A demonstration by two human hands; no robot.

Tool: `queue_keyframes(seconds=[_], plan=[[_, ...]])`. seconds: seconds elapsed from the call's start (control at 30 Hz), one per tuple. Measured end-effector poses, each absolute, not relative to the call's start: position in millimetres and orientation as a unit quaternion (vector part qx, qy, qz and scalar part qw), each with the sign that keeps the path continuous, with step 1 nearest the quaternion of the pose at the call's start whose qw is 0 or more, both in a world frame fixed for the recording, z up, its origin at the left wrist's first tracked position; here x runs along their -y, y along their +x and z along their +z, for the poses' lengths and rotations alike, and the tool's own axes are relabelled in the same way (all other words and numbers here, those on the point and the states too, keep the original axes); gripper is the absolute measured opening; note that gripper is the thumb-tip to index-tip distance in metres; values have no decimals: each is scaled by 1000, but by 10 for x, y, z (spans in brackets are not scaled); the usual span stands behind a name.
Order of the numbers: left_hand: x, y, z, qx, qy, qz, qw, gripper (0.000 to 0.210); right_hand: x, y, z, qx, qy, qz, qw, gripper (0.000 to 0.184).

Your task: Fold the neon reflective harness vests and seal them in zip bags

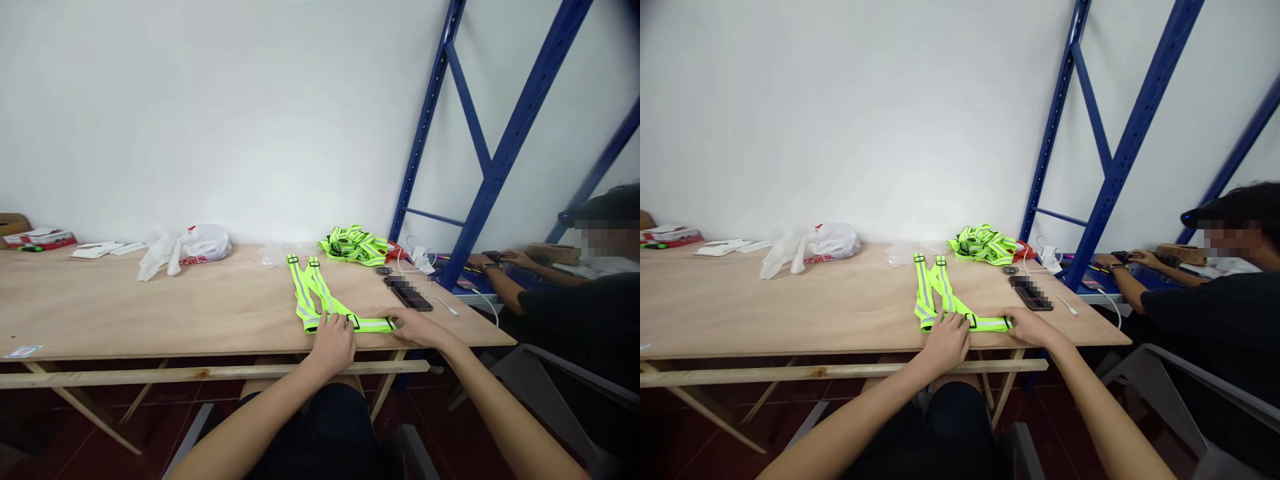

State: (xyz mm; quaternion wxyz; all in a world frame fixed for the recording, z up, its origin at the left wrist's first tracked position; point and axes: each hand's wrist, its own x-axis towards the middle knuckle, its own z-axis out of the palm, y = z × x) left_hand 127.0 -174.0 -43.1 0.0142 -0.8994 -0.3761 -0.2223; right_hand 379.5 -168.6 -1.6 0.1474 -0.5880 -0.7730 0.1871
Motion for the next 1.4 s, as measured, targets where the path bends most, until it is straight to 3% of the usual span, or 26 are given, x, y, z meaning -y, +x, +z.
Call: queue_keyframes(seconds=[0.1, 0.3, 0.43, 0.67, 0.77, 1.07, 1.4], plan=[[1851, 1246, -461, 433, -875, -213, 46, 39, 1651, 3776, 14, 778, -585, 177, 146, 60], [1842, 1134, -443, 441, -878, -188, 4, 43, 1668, 3811, 137, 760, -605, 185, 145, 53], [1859, 1000, -397, 430, -885, -178, 30, 36, 1706, 3771, 340, 755, -576, 208, 236, 47], [1913, 803, -398, 419, -890, -174, 44, 35, 1545, 3361, 566, 736, -471, 252, 416, 61], [1899, 744, -391, 401, -899, -171, 35, 34, 1426, 3054, 593, 735, -418, 295, 445, 59], [1916, 669, -432, 373, -909, -185, 19, 48, 1235, 2134, 590, 815, -349, 308, 345, 54], [1945, 634, -432, 377, -913, -157, 3, 50, 1108, 1533, -11, 889, -329, 233, 216, 56]])
